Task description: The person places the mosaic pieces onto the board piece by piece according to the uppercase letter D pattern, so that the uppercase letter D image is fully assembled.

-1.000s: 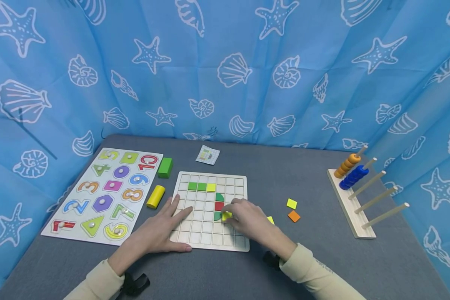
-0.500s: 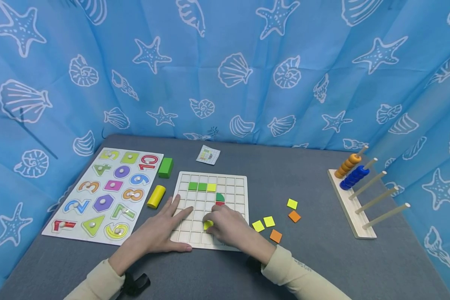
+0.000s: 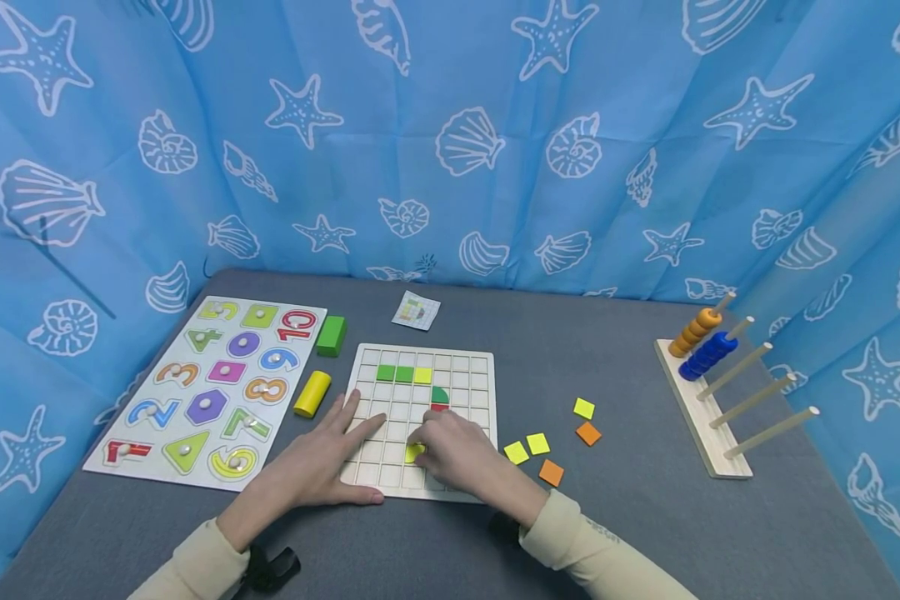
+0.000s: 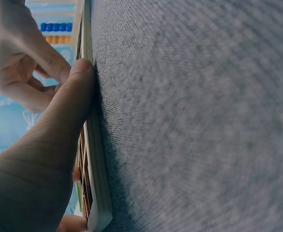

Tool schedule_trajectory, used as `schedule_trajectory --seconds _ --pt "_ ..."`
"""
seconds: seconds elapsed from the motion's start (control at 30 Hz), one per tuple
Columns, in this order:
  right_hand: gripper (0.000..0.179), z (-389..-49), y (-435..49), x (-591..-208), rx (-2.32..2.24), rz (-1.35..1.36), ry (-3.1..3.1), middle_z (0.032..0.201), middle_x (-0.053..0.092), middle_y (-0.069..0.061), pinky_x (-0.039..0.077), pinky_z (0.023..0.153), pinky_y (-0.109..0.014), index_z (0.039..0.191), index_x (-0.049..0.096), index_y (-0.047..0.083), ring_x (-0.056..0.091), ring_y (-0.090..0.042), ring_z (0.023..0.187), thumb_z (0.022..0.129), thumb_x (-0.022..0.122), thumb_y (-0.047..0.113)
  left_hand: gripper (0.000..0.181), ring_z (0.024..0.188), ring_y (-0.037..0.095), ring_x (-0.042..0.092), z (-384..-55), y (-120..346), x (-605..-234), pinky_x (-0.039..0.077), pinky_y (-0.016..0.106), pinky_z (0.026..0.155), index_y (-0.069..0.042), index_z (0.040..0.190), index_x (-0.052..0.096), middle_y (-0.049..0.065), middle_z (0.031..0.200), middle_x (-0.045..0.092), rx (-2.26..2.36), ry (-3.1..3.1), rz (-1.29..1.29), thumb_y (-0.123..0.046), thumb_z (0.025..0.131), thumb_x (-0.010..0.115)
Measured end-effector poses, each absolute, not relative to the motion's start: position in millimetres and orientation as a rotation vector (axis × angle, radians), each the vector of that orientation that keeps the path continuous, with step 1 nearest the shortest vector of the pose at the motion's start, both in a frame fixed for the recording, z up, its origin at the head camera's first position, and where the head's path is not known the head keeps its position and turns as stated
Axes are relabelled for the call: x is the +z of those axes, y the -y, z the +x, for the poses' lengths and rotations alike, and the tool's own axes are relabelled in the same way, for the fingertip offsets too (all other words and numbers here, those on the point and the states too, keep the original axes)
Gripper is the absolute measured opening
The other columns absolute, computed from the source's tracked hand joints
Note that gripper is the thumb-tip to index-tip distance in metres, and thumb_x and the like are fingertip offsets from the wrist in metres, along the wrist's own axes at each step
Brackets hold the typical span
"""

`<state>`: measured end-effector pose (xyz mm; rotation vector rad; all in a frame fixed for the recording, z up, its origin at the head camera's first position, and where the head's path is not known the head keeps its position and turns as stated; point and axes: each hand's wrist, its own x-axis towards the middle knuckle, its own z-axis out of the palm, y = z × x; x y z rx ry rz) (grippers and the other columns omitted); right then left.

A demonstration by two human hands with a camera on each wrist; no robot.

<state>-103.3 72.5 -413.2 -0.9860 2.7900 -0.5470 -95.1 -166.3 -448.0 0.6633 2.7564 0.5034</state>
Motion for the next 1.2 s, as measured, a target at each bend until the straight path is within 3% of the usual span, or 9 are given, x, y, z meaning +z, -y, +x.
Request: schedule_trajectory --seconds 0.73,1.2 --pt "0.020 -104 -74 -414 -0.567 -0.971 -2.815 0.092 0.073 -0.003 0.040 0.056 -0.017 0.107 0.081 0.011 0.056 -0.008 0.073 0.087 0.079 0.009 0.104 0.155 0.051 0.021 -95 167 -450 0.053 0.067 0.092 -0.025 0.157 0.041 0.025 0.170 0.017 0.504 -2.763 0.672 -0.081 0.074 0.071" --pt "0.019 -108 -104 -399 -0.609 -0.896 -2.870 0.094 0.072 -0.007 0.042 0.053 -0.023 0.105 0.081 0.010 0.059 -0.016 0.076 0.086 0.081 0.012 0.105 0.155 0.052 0.020 -95 167 -447 0.052 0.068 0.092 -0.024 0.158 0.040 0.026 0.169 0.018 0.505 -2.756 0.690 -0.081 0.074 0.070"
